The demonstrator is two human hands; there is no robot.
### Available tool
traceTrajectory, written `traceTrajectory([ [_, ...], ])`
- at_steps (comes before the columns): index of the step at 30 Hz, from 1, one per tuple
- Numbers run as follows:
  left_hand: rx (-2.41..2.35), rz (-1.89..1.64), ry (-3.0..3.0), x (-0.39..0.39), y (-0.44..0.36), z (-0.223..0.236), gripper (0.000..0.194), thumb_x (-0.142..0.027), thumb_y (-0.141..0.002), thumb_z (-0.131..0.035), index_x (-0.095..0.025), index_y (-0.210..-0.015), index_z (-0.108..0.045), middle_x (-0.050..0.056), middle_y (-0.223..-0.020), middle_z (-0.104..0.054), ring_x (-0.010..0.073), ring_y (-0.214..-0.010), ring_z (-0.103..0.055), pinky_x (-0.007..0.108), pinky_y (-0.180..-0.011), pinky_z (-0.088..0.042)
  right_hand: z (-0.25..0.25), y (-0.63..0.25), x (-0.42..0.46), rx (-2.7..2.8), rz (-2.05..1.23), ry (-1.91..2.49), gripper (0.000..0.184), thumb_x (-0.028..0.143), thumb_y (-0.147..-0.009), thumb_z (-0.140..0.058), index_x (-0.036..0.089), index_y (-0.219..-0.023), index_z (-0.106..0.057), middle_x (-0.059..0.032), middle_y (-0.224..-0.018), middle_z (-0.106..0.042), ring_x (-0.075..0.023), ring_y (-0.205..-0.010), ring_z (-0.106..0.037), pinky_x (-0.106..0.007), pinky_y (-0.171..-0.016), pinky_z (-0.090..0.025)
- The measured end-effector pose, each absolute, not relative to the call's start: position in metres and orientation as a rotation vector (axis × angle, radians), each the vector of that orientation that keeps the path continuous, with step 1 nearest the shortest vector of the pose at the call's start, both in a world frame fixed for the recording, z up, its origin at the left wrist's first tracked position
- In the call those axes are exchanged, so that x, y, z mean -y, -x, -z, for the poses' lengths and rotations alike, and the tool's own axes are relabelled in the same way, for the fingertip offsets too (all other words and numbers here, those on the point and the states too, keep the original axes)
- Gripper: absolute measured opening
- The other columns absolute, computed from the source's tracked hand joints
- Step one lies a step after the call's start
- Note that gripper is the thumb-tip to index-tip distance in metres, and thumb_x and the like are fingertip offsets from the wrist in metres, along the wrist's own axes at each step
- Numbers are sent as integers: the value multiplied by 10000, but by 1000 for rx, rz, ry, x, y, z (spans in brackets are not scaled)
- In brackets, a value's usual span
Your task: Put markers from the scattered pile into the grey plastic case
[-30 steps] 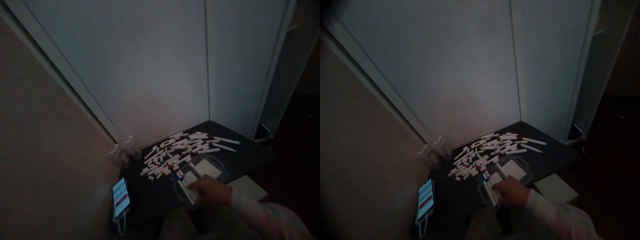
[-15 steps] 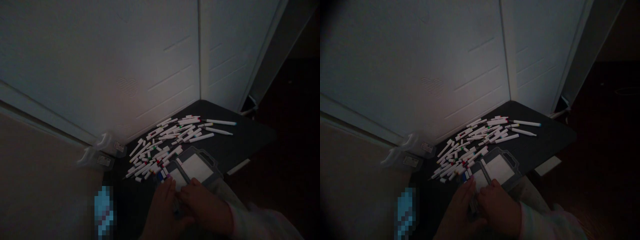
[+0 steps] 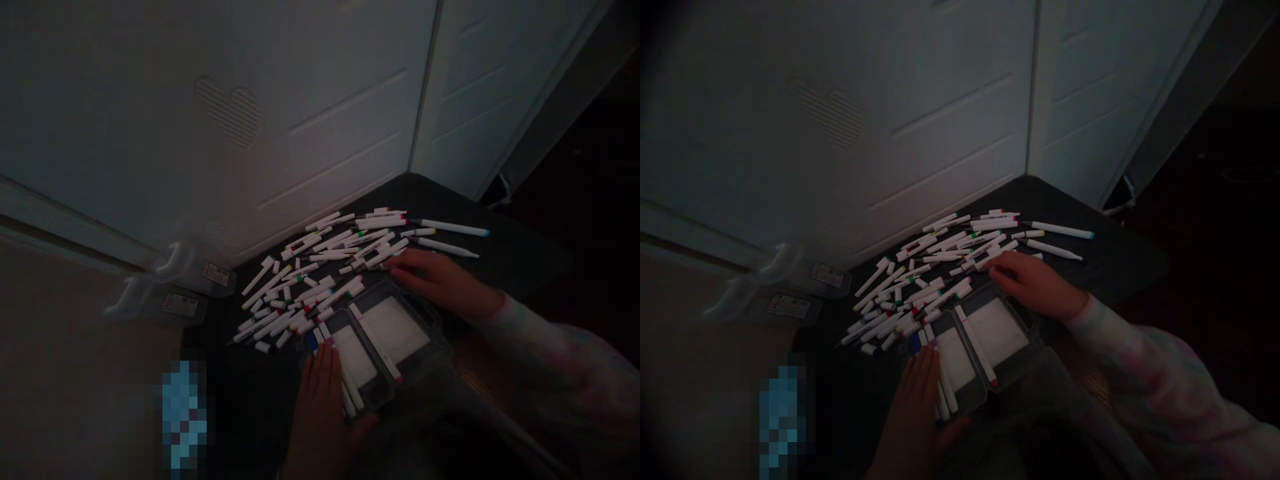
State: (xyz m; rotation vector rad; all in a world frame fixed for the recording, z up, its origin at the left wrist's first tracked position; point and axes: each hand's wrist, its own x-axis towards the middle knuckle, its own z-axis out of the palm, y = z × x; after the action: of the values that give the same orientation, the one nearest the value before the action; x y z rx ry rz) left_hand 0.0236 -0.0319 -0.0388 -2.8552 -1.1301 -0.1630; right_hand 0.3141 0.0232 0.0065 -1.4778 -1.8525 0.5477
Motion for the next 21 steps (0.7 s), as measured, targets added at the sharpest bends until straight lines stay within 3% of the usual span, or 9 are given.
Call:
traceTrajectory([
  [7, 1127, 27, 2876, 32, -25, 29, 871, -624, -714, -470, -50, -1327, -240, 197, -1327, -397, 303, -1237, -361, 458, -946, -395, 4, -314, -70, 1795, -413, 1473, 259, 296, -818, -452, 155, -951, -623, -46, -862, -648, -157, -726, -567, -300, -669, -440],
  [21, 1182, 44, 2904, 34, -23, 31, 945, -588, -681, -549, -58, -1359, -157, 199, -1337, -381, 305, -1241, -355, 451, -950, -410, 15, -321, -115, 1617, 45, 1535, 265, 268, -826, -419, 150, -943, -625, -81, -883, -659, -185, -797, -589, -309, -716, -427],
])
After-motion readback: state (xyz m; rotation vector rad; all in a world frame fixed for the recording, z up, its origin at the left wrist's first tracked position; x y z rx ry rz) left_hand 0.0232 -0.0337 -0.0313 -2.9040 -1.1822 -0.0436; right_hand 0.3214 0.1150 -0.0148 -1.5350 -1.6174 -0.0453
